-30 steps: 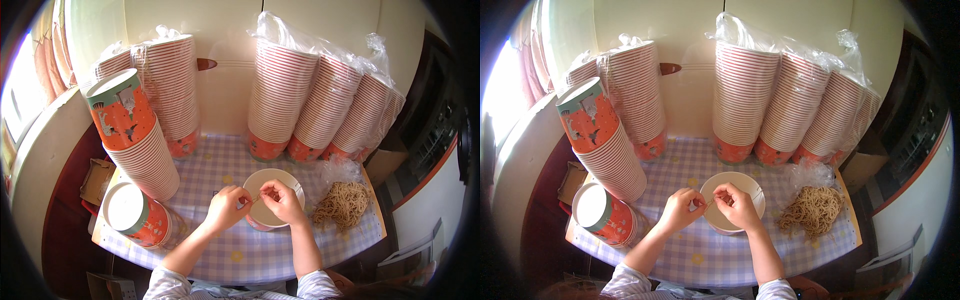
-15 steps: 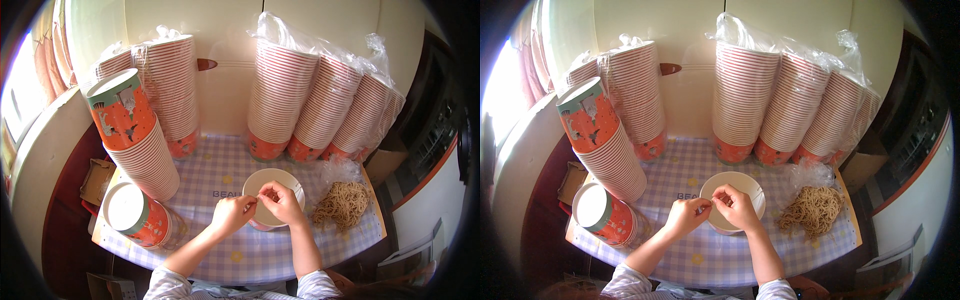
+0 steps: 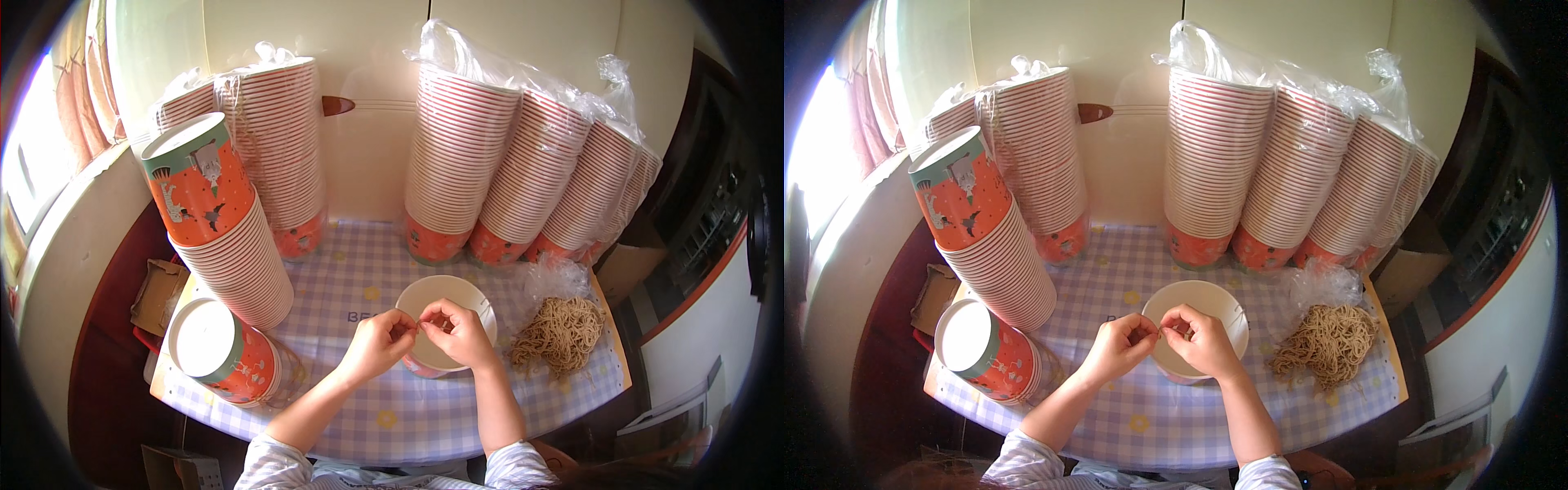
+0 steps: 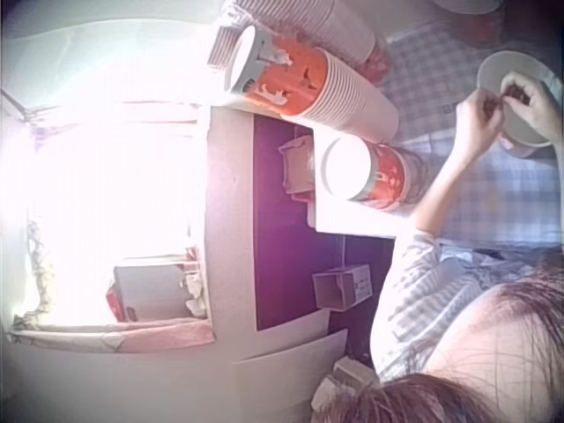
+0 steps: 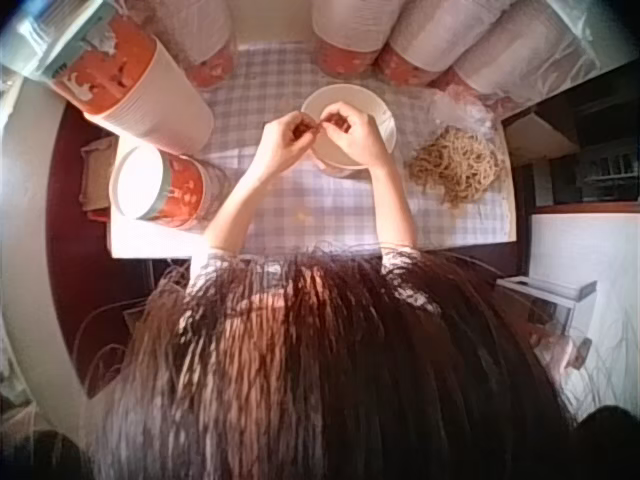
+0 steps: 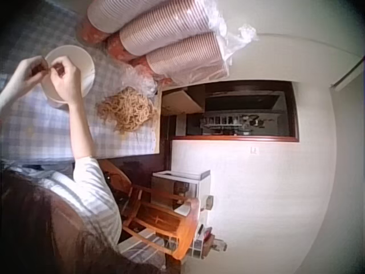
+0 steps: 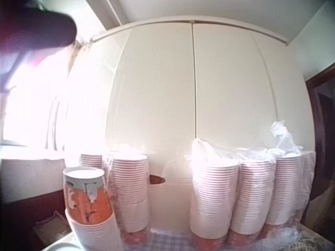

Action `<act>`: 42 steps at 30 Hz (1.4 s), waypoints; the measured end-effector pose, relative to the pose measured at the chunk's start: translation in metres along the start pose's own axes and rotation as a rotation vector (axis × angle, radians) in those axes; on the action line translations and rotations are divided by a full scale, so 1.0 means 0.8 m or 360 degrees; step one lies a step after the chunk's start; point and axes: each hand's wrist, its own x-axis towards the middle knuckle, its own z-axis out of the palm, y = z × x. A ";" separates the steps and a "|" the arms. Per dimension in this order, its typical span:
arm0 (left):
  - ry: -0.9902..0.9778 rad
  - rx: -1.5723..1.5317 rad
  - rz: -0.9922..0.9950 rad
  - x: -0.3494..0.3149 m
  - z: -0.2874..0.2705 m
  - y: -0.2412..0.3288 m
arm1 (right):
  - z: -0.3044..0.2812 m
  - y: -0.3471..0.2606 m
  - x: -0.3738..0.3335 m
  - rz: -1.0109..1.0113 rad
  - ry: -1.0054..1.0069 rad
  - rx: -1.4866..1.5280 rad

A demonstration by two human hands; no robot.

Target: The recorder is attaching elastic bands to paper cups at a workstation.

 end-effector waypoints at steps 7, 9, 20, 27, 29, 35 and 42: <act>0.0071 -0.0071 0.0007 0.002 0.003 -0.006 | -0.001 0.001 0.000 -0.0012 -0.0033 -0.0037; 0.0070 -0.0058 0.0006 0.002 0.003 -0.007 | -0.002 0.003 -0.001 0.0015 -0.0040 -0.0040; 0.0036 -0.0153 -0.0053 0.005 0.001 -0.014 | -0.002 0.003 -0.001 0.0053 -0.0050 -0.0016; -0.0007 -0.0209 -0.0074 0.006 -0.001 -0.013 | -0.002 0.005 -0.002 0.0060 -0.0036 0.0023; -0.0010 -0.0216 -0.0080 0.006 -0.001 -0.015 | -0.003 0.007 -0.002 0.0072 -0.0038 0.0026; -0.0008 -0.0237 -0.0081 0.007 -0.001 -0.016 | -0.007 0.000 -0.003 0.0199 -0.0047 0.0033; -0.0038 -0.0249 -0.0079 0.006 -0.002 -0.014 | -0.005 0.004 -0.003 0.0138 -0.0107 -0.0127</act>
